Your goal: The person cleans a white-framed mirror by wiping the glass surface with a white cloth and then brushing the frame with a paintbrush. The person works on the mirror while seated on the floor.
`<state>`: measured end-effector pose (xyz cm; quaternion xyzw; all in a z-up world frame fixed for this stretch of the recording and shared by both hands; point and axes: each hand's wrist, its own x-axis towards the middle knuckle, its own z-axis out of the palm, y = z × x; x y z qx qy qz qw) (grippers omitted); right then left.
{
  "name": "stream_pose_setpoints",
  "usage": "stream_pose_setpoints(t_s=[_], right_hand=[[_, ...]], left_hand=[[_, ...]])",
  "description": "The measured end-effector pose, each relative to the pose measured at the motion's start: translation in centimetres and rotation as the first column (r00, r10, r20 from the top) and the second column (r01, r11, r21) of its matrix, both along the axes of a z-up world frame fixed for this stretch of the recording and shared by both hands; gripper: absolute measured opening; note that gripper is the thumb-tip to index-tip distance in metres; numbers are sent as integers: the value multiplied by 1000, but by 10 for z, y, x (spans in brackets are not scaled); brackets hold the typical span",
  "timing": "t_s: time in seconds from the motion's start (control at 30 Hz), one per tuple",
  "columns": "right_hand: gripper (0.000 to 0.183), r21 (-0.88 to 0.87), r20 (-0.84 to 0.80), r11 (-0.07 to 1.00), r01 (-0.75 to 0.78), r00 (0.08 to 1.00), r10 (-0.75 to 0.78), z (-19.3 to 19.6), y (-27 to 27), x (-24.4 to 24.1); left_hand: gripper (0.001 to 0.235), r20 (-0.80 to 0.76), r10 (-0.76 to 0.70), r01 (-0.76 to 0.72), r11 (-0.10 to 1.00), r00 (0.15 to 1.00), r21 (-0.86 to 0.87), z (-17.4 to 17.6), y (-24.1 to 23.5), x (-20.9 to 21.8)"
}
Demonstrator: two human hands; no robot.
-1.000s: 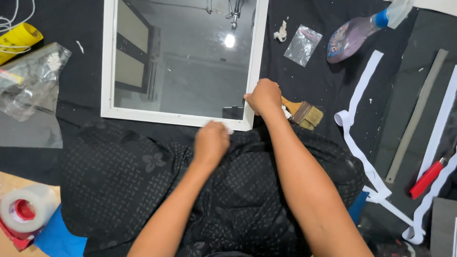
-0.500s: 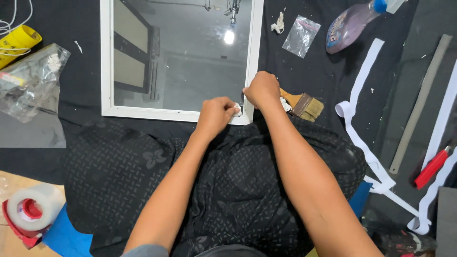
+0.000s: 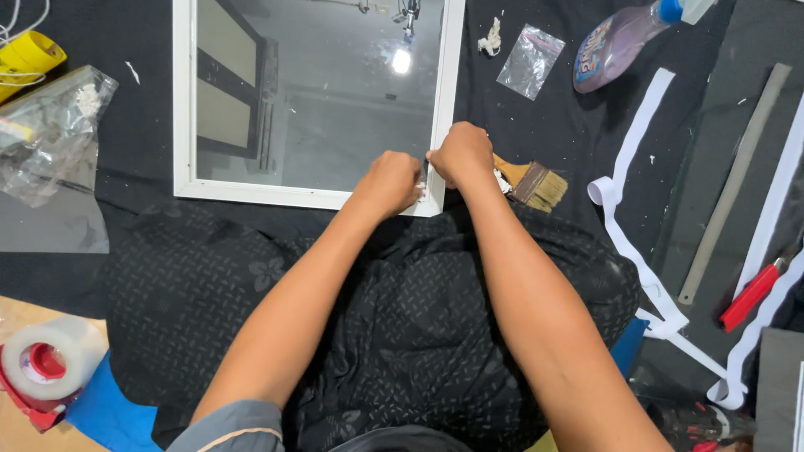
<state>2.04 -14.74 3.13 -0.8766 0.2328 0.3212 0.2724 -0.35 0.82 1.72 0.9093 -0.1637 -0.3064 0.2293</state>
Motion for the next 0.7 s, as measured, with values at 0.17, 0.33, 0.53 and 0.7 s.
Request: stream_pose_setpoints(t_s=[0.17, 0.33, 0.53, 0.7], right_hand=[[41, -9, 7, 1000, -20, 1000, 20, 4, 2, -2], [48, -4, 5, 1000, -13, 1000, 13, -5, 0, -1], [53, 13, -29, 999, -44, 999, 44, -1, -1, 0], [57, 40, -50, 998, -46, 998, 48, 2, -2, 0]], left_hand=[[16, -24, 23, -23, 1000, 999, 0, 9, 19, -9], [19, -77, 53, -52, 999, 996, 9, 25, 20, -11], [18, 5, 9, -10, 992, 1000, 127, -23, 65, 5], [18, 11, 12, -14, 978, 1000, 207, 6, 98, 12]])
